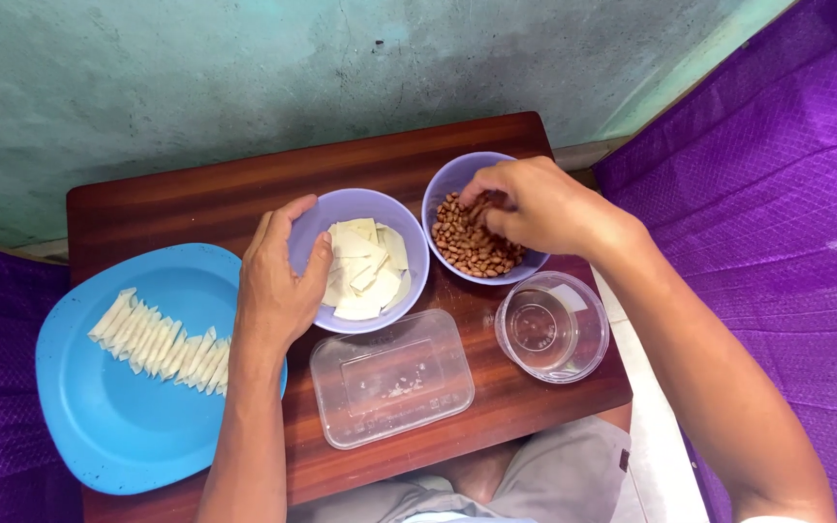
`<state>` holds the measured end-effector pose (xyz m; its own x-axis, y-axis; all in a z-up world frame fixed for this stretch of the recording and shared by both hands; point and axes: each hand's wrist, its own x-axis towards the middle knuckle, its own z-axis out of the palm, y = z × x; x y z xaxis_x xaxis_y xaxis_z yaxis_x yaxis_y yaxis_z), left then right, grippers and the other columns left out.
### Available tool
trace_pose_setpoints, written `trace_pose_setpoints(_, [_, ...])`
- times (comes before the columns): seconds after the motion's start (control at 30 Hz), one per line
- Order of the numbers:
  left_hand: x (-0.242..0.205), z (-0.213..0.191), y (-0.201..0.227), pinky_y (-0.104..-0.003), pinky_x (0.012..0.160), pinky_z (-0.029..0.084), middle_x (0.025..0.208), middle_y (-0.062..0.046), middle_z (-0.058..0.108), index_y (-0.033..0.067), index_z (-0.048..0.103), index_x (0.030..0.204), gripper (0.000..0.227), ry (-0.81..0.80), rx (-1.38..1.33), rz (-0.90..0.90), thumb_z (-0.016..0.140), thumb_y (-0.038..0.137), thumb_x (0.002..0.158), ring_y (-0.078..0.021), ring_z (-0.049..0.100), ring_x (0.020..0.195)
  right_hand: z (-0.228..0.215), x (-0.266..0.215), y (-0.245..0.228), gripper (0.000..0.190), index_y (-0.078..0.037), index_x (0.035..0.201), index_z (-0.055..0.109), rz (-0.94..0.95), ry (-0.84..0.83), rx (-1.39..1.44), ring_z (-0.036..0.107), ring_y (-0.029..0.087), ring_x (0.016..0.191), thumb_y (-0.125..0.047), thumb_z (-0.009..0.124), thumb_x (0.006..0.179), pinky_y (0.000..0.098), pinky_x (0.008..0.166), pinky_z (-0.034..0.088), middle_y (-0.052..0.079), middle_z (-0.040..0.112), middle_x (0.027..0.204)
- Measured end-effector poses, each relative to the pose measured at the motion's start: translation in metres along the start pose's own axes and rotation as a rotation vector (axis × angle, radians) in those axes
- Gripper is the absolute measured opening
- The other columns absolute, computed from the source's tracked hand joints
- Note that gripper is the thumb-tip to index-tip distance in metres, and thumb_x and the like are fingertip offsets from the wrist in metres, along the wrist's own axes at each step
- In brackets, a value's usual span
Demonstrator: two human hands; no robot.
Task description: Wrapping individual peanuts in small squares of dough to prepare them for cooking.
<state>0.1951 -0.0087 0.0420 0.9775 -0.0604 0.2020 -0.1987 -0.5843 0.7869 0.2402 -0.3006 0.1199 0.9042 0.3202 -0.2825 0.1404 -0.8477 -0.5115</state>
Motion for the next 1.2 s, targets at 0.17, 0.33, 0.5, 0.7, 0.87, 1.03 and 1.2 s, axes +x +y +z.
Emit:
trace_pose_setpoints(0.17, [0.0, 0.001, -0.001, -0.047, 0.093, 0.051, 0.113, -0.019, 0.063, 0.0052, 0.061, 0.135, 0.041, 0.005, 0.0, 0.002, 0.061, 0.019, 0.097, -0.0389, 0.065, 0.109, 0.03, 0.007, 0.006, 0.062, -0.021, 0.141, 0.06, 0.056, -0.164, -0.268, 0.06, 0.049, 0.123, -0.026, 0.08, 0.082, 0.0604, 0.101, 0.053, 0.018, 0.055, 0.143])
trace_pose_setpoints(0.33, [-0.001, 0.003, -0.005, -0.047, 0.094, 0.05, 0.113, -0.018, 0.063, 0.006, 0.061, 0.136, 0.042, 0.009, 0.003, 0.021, 0.061, 0.019, 0.096, -0.0387, 0.064, 0.109, 0.074, 0.039, 0.055, 0.051, -0.016, 0.134, 0.058, -0.012, -0.103, -0.297, 0.065, 0.053, 0.109, -0.022, 0.074, 0.087, 0.0572, 0.092, 0.057, 0.023, 0.053, 0.129])
trace_pose_setpoints(0.5, [-0.001, 0.004, -0.007, -0.048, 0.095, 0.05, 0.114, -0.02, 0.063, 0.0047, 0.06, 0.136, 0.042, 0.009, -0.001, 0.039, 0.061, 0.019, 0.097, -0.0401, 0.064, 0.11, 0.045, 0.028, 0.038, 0.024, -0.008, 0.11, 0.072, -0.033, 0.004, -0.223, 0.073, 0.044, 0.099, -0.019, 0.07, 0.089, 0.0521, 0.083, 0.06, 0.021, 0.074, 0.099])
trace_pose_setpoints(0.7, [-0.001, 0.003, -0.006, -0.047, 0.094, 0.05, 0.114, -0.019, 0.064, 0.0051, 0.061, 0.136, 0.042, 0.011, 0.006, 0.037, 0.061, 0.019, 0.097, -0.0392, 0.065, 0.108, 0.033, 0.019, 0.026, 0.02, -0.015, 0.109, 0.073, 0.085, -0.004, -0.191, 0.074, 0.039, 0.097, -0.024, 0.068, 0.091, 0.0485, 0.081, 0.06, 0.016, 0.075, 0.097])
trace_pose_setpoints(0.87, [-0.001, 0.005, -0.008, -0.047, 0.092, 0.051, 0.113, -0.018, 0.064, 0.0062, 0.062, 0.135, 0.042, 0.034, 0.006, 0.054, 0.063, 0.018, 0.096, -0.039, 0.065, 0.107, 0.015, 0.004, -0.002, 0.031, -0.006, 0.114, 0.071, -0.004, -0.043, -0.159, 0.068, 0.047, 0.109, -0.01, 0.071, 0.084, 0.0549, 0.091, 0.056, 0.025, 0.07, 0.11])
trace_pose_setpoints(1.03, [-0.001, 0.0, -0.004, -0.047, 0.09, 0.052, 0.113, -0.017, 0.065, 0.009, 0.062, 0.135, 0.042, 0.06, 0.025, 0.057, 0.064, 0.02, 0.095, -0.0388, 0.066, 0.107, 0.015, -0.001, -0.016, 0.019, -0.013, 0.107, 0.076, -0.019, 0.159, -0.304, 0.072, 0.039, 0.098, -0.014, 0.067, 0.09, 0.0499, 0.083, 0.059, 0.015, 0.073, 0.099])
trace_pose_setpoints(1.2, [-0.002, -0.008, -0.005, -0.048, 0.099, 0.05, 0.119, -0.018, 0.066, 0.0077, 0.061, 0.135, 0.044, 0.011, -0.097, 0.048, 0.03, 0.026, 0.11, -0.0383, 0.065, 0.112, 0.051, 0.001, -0.035, 0.008, -0.012, 0.093, 0.075, -0.39, 0.301, -0.092, 0.074, 0.032, 0.086, -0.009, 0.074, 0.085, 0.0398, 0.072, 0.059, 0.011, 0.075, 0.084])
